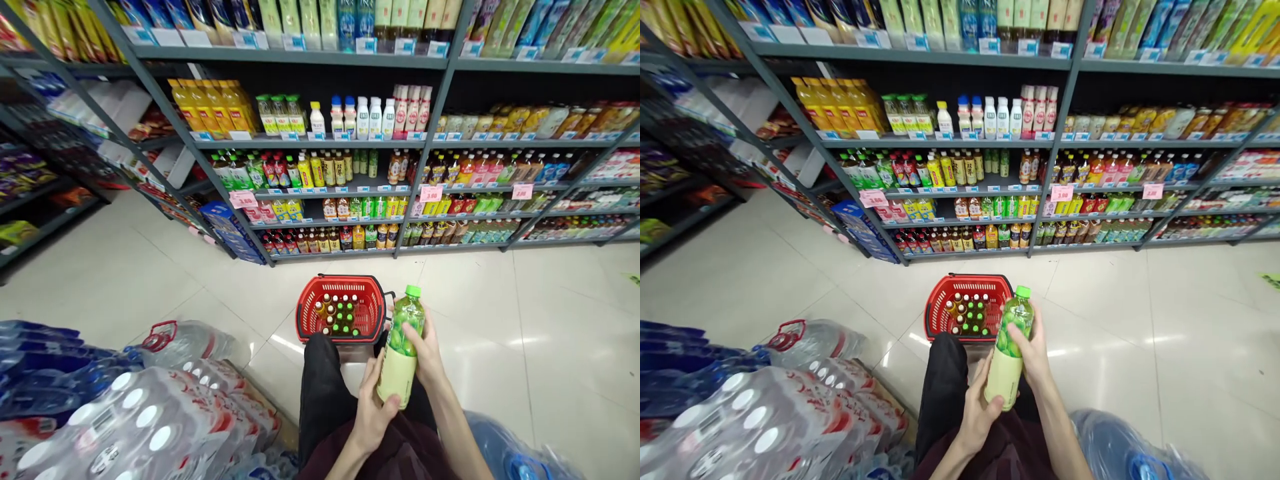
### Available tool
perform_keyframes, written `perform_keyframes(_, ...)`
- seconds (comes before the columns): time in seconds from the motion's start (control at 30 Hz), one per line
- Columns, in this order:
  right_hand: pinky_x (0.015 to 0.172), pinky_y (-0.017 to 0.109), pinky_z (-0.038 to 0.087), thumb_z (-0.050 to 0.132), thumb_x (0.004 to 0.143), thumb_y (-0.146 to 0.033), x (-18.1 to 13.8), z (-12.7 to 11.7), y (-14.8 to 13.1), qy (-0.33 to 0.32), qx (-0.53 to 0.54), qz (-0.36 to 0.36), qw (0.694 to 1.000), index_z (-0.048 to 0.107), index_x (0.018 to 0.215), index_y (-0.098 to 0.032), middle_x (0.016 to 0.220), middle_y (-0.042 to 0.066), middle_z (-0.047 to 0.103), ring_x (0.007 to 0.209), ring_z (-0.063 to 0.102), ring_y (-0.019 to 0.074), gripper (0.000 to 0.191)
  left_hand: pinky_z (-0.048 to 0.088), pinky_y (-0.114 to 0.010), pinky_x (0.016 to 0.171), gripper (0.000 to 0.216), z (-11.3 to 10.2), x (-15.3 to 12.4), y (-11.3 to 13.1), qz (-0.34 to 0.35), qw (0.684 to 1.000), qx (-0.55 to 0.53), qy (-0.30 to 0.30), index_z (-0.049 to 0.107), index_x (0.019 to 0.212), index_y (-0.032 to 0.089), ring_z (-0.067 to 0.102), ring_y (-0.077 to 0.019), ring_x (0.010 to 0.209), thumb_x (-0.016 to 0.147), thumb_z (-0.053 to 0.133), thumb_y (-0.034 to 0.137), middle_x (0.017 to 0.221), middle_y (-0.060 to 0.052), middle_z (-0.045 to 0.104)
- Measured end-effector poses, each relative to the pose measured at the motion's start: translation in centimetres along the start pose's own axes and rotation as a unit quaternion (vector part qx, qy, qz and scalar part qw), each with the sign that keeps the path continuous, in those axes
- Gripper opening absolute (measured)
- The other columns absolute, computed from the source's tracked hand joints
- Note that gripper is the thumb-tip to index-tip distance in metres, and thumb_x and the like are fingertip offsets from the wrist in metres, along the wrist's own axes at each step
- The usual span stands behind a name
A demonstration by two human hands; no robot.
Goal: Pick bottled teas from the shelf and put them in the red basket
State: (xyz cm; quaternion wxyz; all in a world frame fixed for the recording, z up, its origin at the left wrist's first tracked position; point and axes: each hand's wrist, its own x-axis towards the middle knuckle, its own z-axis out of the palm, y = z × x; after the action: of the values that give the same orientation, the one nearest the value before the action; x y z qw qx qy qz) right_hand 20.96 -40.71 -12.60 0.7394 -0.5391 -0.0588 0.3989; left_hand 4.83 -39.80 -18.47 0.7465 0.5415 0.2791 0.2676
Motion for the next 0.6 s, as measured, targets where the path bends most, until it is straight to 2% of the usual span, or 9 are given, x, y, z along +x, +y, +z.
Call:
perform_keyframes(0.1,0.091,0.039,0.061,0.088,0.066,-0.047,-0.6,-1.0,1.2,-0.053,-0.166,0.06,0.983,0.061,0.116,-0.014,0.112,0.013,0.07,0.1,0.07,0.0253,0.065,0.056,-0.052,0.101,0.073,-2.5,0.8,-0.6,0.085,0.983,0.162,0.017,0.054,0.151,0.028,0.06,-0.0327,0.116,0.087,0.074,0.058,0.122,-0.013,0.057)
perform_keyframes(0.2,0.089,0.04,0.061,0.088,0.068,-0.045,-0.8,-1.8,2.2,-0.121,-0.25,0.071,0.958,0.069,0.107,-0.011,0.106,0.014,0.072,0.097,0.071,0.0274,0.055,0.054,-0.051,0.105,0.064,-5.2,2.0,-0.9,0.118,0.961,0.249,-0.018,0.057,0.148,0.036,0.061,-0.0313,0.118,0.089,0.076,0.052,0.124,-0.012,0.057)
perform_keyframes(0.3,0.092,0.041,0.062,0.085,0.07,-0.046,0.1,-2.1,3.3,-0.15,-0.241,0.061,0.957,0.073,0.107,-0.012,0.108,0.014,0.073,0.099,0.072,0.029,0.051,0.045,-0.049,0.116,0.064,-7.8,3.7,-0.7,0.077,0.95,0.285,-0.098,0.051,0.151,0.041,0.054,-0.0308,0.133,0.091,0.074,0.049,0.142,-0.01,0.053)
perform_keyframes(0.37,0.095,0.043,0.062,0.088,0.065,-0.046,1.5,-2.0,4.0,-0.108,-0.237,0.062,0.963,0.075,0.104,-0.012,0.109,0.015,0.073,0.1,0.073,0.0311,0.053,0.036,-0.047,0.123,0.068,-9.8,4.9,-1.0,0.021,0.931,0.34,-0.13,0.041,0.157,0.041,0.044,-0.0293,0.145,0.095,0.068,0.044,0.156,-0.008,0.044)
perform_keyframes(0.43,0.098,0.047,0.062,0.091,0.058,-0.045,3.6,-1.9,4.2,-0.032,-0.234,0.059,0.97,0.076,0.1,-0.012,0.108,0.016,0.074,0.102,0.073,0.0343,0.056,0.029,-0.048,0.127,0.066,-12.3,5.8,-2.0,-0.047,0.886,0.443,-0.129,0.038,0.16,0.035,0.033,-0.0288,0.152,0.097,0.059,0.037,0.164,-0.008,0.036)
perform_keyframes(0.47,0.099,0.049,0.061,0.093,0.055,-0.044,5.1,-1.8,4.2,0.007,-0.231,0.05,0.972,0.076,0.099,-0.011,0.108,0.017,0.074,0.103,0.073,0.0359,0.057,0.026,-0.05,0.127,0.064,-13.8,5.9,-2.9,-0.09,0.849,0.507,-0.117,0.041,0.159,0.031,0.028,-0.0299,0.155,0.097,0.056,0.033,0.166,-0.009,0.033)
perform_keyframes(0.57,0.106,0.054,0.057,0.093,0.054,-0.042,11.2,-1.6,3.9,0.087,-0.231,0.004,0.969,0.075,0.107,-0.016,0.115,0.015,0.072,0.111,0.07,0.0374,0.062,0.019,-0.064,0.125,0.071,-18.5,5.8,-6.6,-0.254,0.702,0.665,-0.032,0.051,0.153,0.021,0.016,-0.0401,0.156,0.084,0.065,0.029,0.165,-0.015,0.033)
perform_keyframes(0.6,0.109,0.056,0.055,0.092,0.056,-0.042,13.9,-1.5,3.8,0.098,-0.235,-0.018,0.967,0.073,0.113,-0.02,0.121,0.013,0.071,0.115,0.069,0.0362,0.064,0.024,-0.069,0.121,0.073,-20.0,5.8,-8.0,-0.306,0.671,0.675,0.019,0.052,0.152,0.022,0.017,-0.0432,0.155,0.081,0.068,0.035,0.164,-0.017,0.033)
